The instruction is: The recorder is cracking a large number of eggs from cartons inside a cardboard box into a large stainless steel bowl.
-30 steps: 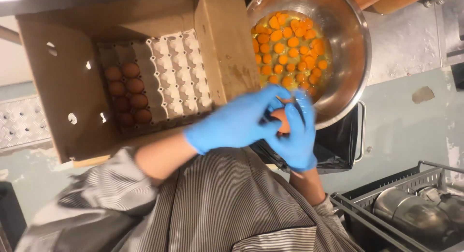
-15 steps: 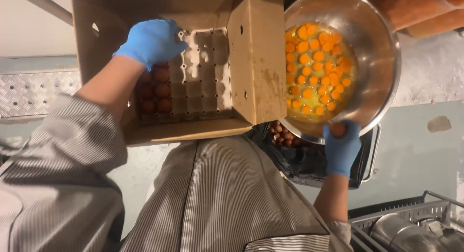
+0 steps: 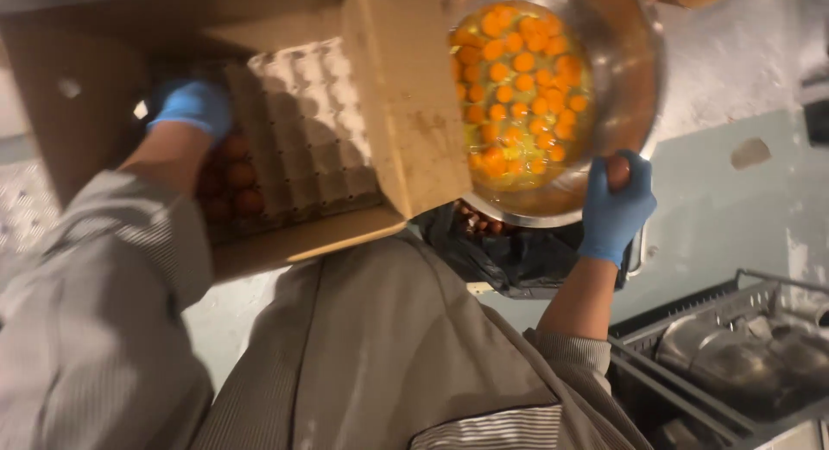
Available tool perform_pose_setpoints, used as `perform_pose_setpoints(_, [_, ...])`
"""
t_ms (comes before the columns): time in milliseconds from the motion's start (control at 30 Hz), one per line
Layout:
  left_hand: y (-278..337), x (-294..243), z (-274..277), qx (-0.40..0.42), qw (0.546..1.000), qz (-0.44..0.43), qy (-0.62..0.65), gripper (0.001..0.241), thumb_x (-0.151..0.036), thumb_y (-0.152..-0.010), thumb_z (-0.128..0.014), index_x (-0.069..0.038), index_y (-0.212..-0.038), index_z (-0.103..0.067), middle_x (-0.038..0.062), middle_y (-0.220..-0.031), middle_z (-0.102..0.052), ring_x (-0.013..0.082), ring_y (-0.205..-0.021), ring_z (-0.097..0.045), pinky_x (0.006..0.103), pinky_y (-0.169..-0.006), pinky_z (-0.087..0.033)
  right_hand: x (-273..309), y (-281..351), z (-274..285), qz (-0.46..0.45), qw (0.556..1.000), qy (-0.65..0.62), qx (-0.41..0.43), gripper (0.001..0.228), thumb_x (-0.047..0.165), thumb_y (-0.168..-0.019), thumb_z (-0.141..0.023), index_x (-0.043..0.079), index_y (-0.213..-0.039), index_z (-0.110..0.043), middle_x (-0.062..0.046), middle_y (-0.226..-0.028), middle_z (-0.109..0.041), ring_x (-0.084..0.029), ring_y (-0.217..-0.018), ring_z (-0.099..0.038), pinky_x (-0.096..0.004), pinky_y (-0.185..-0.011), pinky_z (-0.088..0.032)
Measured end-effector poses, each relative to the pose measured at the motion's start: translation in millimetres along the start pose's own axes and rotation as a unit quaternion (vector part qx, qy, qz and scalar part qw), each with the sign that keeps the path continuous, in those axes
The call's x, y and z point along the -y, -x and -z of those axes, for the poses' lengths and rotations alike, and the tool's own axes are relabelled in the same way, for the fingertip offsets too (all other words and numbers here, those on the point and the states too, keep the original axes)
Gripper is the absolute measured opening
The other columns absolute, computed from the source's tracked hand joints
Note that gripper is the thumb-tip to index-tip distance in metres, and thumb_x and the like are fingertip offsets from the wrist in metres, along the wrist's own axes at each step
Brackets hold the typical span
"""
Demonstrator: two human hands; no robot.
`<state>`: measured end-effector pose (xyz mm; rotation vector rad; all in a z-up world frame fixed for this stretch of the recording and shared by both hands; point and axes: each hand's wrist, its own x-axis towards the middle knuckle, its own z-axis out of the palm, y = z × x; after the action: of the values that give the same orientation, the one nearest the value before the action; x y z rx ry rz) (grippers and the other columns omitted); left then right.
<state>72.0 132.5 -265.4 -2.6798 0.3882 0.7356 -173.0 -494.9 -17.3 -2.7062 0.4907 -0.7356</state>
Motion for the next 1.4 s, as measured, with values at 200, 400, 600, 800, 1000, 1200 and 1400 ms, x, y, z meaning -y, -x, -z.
perform_pose_setpoints(200, [129.1, -11.9, 192.0, 0.064, 0.994, 0.018, 0.087, 0.056, -0.057, -0.088, -0.068, -0.013, -0.120, -0.080, 0.018, -0.123, -0.077, 0.0381, -0.111, -0.073, 0.0506, -0.091, -0.059, -61.1, 35.0, 39.1, -0.173, 0.979, -0.059, -0.091, 0.032, 0.026, -0.099, -0.079, 0.004, -0.120, -0.069, -0.018, -0.113, -0.075, -0.040, -0.101, -0.073, -0.046, -0.096, -0.060])
perform_pose_setpoints(400, [281.6, -87.3, 343.8, -0.107, 0.959, -0.067, 0.253, 0.054, -0.055, -0.088, -0.071, -0.016, -0.125, -0.072, 0.012, -0.098, -0.075, 0.0341, -0.091, -0.073, 0.0453, -0.083, -0.055, -13.8, 43.5, 50.8, -0.084, 0.976, 0.194, 0.042, 0.088, 0.037, -0.084, -0.094, -0.002, -0.147, -0.048, -0.037, -0.151, -0.039, -0.052, -0.135, -0.045, -0.054, -0.106, -0.041])
perform_pose_setpoints(600, [293.4, -203.7, 348.4, -0.230, 0.763, -0.404, 0.448, 0.041, -0.048, -0.091, -0.067, -0.014, -0.113, -0.072, 0.011, -0.101, -0.075, 0.0319, -0.090, -0.071, 0.0443, -0.077, -0.055, 127.8, 40.0, 57.1, 0.098, 0.989, -0.101, 0.036, 0.083, 0.028, -0.094, -0.087, 0.007, -0.162, -0.043, -0.026, -0.162, -0.038, -0.038, -0.155, -0.039, -0.042, -0.129, -0.037])
perform_pose_setpoints(800, [285.1, -201.1, 335.3, -0.190, 0.785, -0.409, 0.424, 0.047, -0.052, -0.092, -0.065, -0.012, -0.116, -0.071, 0.011, -0.099, -0.076, 0.0330, -0.090, -0.072, 0.0456, -0.074, -0.055, 97.6, 41.5, 28.0, 0.129, 0.978, -0.138, 0.084, 0.056, 0.030, -0.083, -0.090, 0.011, -0.129, -0.065, -0.015, -0.119, -0.070, -0.033, -0.107, -0.072, -0.040, -0.091, -0.057])
perform_pose_setpoints(1000, [226.4, -87.3, 276.2, -0.287, 0.909, -0.143, 0.265, 0.052, -0.058, -0.098, -0.064, -0.011, -0.116, -0.075, 0.011, -0.106, -0.077, 0.0354, -0.090, -0.072, 0.0464, -0.077, -0.057, -13.1, 52.0, -2.3, 0.034, 0.989, -0.008, 0.141, 0.032, 0.025, -0.092, -0.085, 0.009, -0.116, -0.070, -0.017, -0.110, -0.073, -0.039, -0.099, -0.070, -0.045, -0.084, -0.057])
perform_pose_setpoints(1200, [83.2, -5.5, 103.4, 0.132, 0.972, 0.094, 0.173, 0.046, -0.046, -0.094, -0.060, -0.011, -0.119, -0.079, 0.015, -0.120, -0.079, 0.0344, -0.111, -0.075, 0.0469, -0.093, -0.058, -7.9, 21.3, 17.6, -0.037, 0.994, -0.030, 0.099, 0.048, 0.028, -0.079, -0.088, 0.007, -0.115, -0.064, -0.018, -0.102, -0.073, -0.041, -0.092, -0.071, -0.046, -0.077, -0.057])
perform_pose_setpoints(1400, [34.9, 19.1, 18.3, 0.108, 0.971, 0.143, 0.158, 0.045, -0.036, -0.095, -0.060, -0.010, -0.130, -0.073, 0.015, -0.143, -0.063, 0.0408, -0.128, -0.060, 0.0527, -0.101, -0.048, 1.8, -4.7, -9.6, 0.013, 0.995, 0.023, 0.100, 0.043, 0.034, -0.089, -0.088, 0.009, -0.116, -0.066, -0.019, -0.097, -0.073, -0.043, -0.088, -0.070, -0.049, -0.075, -0.057])
